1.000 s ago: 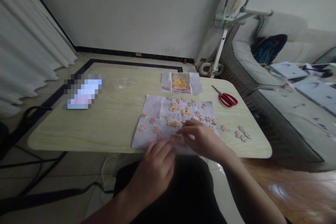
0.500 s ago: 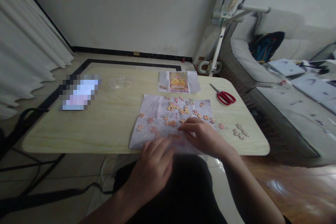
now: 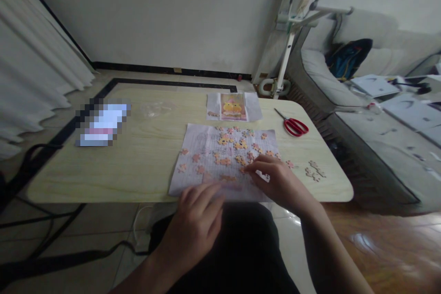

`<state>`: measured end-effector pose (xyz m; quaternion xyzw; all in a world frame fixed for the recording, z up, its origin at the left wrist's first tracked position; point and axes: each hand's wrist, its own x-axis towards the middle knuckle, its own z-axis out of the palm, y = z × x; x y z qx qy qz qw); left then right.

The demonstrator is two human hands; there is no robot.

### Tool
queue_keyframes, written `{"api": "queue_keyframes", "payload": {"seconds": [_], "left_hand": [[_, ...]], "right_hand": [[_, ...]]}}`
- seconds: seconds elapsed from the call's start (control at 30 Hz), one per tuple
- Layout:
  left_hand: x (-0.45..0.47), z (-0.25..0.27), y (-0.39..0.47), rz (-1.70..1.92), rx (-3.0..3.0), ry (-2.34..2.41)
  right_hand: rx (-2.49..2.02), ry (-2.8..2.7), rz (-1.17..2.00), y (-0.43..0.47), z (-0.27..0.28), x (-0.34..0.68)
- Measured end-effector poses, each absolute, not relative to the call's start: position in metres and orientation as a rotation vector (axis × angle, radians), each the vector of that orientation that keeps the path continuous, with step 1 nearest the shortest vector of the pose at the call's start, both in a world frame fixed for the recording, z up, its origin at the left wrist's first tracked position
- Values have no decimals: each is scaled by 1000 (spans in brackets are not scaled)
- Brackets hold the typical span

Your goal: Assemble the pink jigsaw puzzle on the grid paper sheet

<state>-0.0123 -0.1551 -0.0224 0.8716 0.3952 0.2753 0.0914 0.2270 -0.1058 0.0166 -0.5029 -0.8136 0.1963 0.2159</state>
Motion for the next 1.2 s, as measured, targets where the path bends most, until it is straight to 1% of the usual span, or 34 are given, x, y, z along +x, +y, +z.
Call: {"api": "queue_keyframes", "payload": {"seconds": [0.23, 0.6, 1.2], "left_hand": [[-12, -29, -159, 778, 2617, 1164], [-10, -31, -164, 784, 2613, 1190], [-11, -35, -169, 794, 2593, 1218]], "right_hand": [[-1425, -2289, 700, -136, 12, 222], [-1428, -2314, 642, -134, 10, 217], [-1464, -2316, 633, -136, 10, 216]]}}
